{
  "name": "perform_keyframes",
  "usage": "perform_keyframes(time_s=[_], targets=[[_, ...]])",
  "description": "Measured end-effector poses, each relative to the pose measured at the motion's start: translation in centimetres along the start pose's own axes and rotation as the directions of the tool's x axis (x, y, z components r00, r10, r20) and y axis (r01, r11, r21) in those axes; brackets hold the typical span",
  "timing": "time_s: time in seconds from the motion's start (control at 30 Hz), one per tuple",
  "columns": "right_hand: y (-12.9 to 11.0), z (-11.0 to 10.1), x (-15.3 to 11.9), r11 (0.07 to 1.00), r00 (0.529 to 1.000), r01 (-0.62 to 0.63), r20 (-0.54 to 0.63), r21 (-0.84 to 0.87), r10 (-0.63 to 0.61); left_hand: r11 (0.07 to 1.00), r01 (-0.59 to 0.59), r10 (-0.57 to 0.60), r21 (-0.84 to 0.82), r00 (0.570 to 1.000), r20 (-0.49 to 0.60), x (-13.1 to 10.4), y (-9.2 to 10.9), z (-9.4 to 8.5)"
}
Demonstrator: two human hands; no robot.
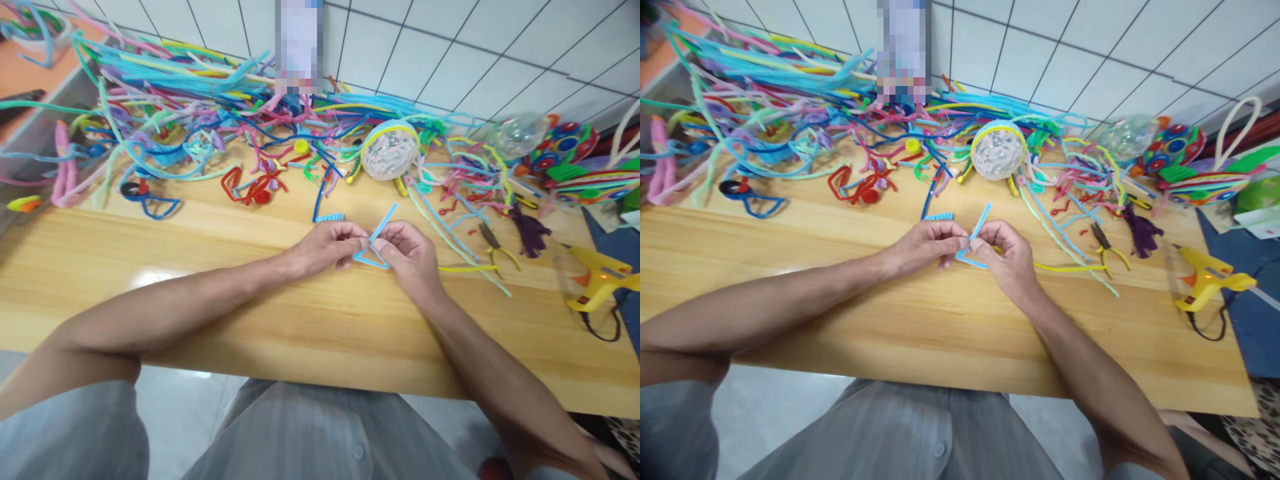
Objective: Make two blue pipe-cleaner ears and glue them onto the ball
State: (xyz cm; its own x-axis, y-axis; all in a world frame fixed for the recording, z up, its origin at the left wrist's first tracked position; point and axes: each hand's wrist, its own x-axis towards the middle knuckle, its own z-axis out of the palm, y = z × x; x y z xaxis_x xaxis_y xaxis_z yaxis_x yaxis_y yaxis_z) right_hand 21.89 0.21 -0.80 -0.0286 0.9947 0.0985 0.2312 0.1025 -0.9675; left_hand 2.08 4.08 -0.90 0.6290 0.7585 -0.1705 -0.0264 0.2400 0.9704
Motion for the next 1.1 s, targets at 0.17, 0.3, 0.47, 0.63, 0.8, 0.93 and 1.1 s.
perform_keyframes(time_s=[0.17, 0.3, 0.47, 0.63, 0.8, 0.93, 1.1], targets=[[0.0, -0.2, 0.0, 0.999, 0.999, -0.003, -0.046, -0.036, 0.001, 0.997, 0.049, -0.045, -0.066, 0.997, 0.060, 0.1, -0.4, 0.2], [0.3, -0.3, -0.2, 0.996, 0.997, 0.019, -0.072, -0.087, -0.025, 0.994, 0.060, -0.056, -0.089, 0.997, 0.053, 0.1, -0.5, 0.2], [0.3, -0.2, -0.3, 0.993, 0.996, 0.032, -0.085, -0.114, -0.042, 0.994, 0.056, -0.053, -0.094, 0.998, 0.041, 0.0, -0.6, 0.1], [0.4, -0.1, -0.5, 0.988, 0.993, 0.058, -0.091, -0.142, -0.071, 0.996, 0.026, -0.025, -0.084, 1.000, 0.018, 0.0, -0.9, 0.3], [0.1, 0.0, -0.6, 0.968, 0.983, 0.127, -0.104, -0.218, -0.152, 0.995, 0.009, -0.009, -0.094, 1.000, -0.001, 0.0, -1.1, 0.4], [-0.6, 0.1, -0.7, 0.932, 0.969, 0.184, -0.104, -0.312, -0.226, 0.995, 0.002, -0.002, -0.098, 1.000, 0.003, 0.0, -1.2, 0.4], [-0.9, 0.1, -0.9, 0.868, 0.946, 0.261, -0.070, -0.422, -0.318, 0.997, -0.004, 0.004, -0.073, 1.000, -0.011, 0.0, -1.1, 0.4]])
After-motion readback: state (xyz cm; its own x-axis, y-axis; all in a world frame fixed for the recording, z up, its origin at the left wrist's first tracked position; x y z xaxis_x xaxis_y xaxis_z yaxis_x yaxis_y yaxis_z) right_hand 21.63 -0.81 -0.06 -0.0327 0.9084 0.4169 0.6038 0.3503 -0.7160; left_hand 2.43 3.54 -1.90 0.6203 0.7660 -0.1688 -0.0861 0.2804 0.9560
